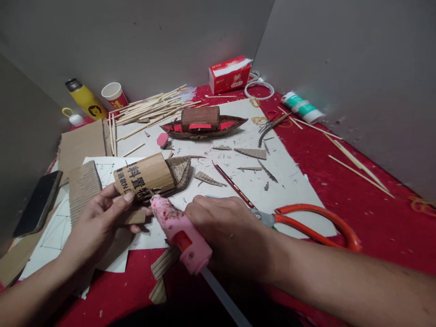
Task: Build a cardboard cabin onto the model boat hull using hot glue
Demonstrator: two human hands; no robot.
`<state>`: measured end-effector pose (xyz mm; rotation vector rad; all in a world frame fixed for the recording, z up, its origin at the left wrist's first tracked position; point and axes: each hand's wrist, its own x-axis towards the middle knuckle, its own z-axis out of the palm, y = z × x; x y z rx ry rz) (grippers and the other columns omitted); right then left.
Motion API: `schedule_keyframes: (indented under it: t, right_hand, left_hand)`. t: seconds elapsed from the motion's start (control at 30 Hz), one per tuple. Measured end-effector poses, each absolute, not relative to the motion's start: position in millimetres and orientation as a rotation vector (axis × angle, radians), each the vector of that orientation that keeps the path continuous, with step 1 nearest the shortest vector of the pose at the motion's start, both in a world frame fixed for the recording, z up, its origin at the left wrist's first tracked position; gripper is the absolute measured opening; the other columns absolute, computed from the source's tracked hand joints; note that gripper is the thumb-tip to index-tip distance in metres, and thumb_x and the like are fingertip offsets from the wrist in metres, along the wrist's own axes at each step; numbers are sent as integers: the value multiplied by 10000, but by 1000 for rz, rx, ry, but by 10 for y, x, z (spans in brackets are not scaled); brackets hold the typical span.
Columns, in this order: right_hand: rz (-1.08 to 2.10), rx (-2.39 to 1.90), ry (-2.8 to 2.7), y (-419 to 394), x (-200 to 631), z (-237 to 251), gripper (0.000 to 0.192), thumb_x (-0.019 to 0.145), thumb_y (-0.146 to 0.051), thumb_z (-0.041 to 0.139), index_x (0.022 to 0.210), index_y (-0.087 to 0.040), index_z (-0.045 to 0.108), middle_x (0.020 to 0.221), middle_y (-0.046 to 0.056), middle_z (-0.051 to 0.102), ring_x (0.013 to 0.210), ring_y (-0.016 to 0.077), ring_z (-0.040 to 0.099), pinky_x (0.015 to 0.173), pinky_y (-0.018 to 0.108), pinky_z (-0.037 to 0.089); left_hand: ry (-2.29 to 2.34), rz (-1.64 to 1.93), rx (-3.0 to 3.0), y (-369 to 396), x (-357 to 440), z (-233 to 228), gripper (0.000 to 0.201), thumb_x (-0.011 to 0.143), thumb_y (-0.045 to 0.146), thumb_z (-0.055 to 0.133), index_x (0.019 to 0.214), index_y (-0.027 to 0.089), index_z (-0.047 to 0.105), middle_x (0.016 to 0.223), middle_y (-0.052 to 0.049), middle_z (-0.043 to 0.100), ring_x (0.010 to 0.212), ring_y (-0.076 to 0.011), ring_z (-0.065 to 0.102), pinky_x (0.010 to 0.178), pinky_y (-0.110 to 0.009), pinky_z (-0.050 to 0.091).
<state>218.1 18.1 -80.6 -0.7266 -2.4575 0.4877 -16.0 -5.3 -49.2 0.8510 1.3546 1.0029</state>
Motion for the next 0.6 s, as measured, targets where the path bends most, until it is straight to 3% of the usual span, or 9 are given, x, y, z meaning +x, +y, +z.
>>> schedule_keyframes:
  t: [0.13,0.3,0.6]
  right_hand:
    - [455,-764,-2425,179,2211,-841,71,791,-235,502,732,-205,526,617,-19,511,497,110,414,472,263,242]
    - [459,-767,-2416,193,2239,-860,156,755,-225,496,673,-227,363,563,-38,449,437,99,357,428,256,220]
    - [511,-739,-2417,181,2285,-855,148,801,-192,471,708,-235,363,564,-37,435,456,114,419,416,252,272]
  left_hand:
    - [1357,1010,856,-48,-155,-483,363,837,299,684,1134,138,551,885,-88,712,764,-222,733,457,-193,550]
    - [1346,1027,831,-58,-146,-477,326,826,281,680,1086,135,550,835,-66,698,723,-214,728,437,-195,543]
    - [1322,1035,760,-47,-122,-465,207,856,224,619,1021,139,526,717,-34,666,628,-168,698,434,-180,518]
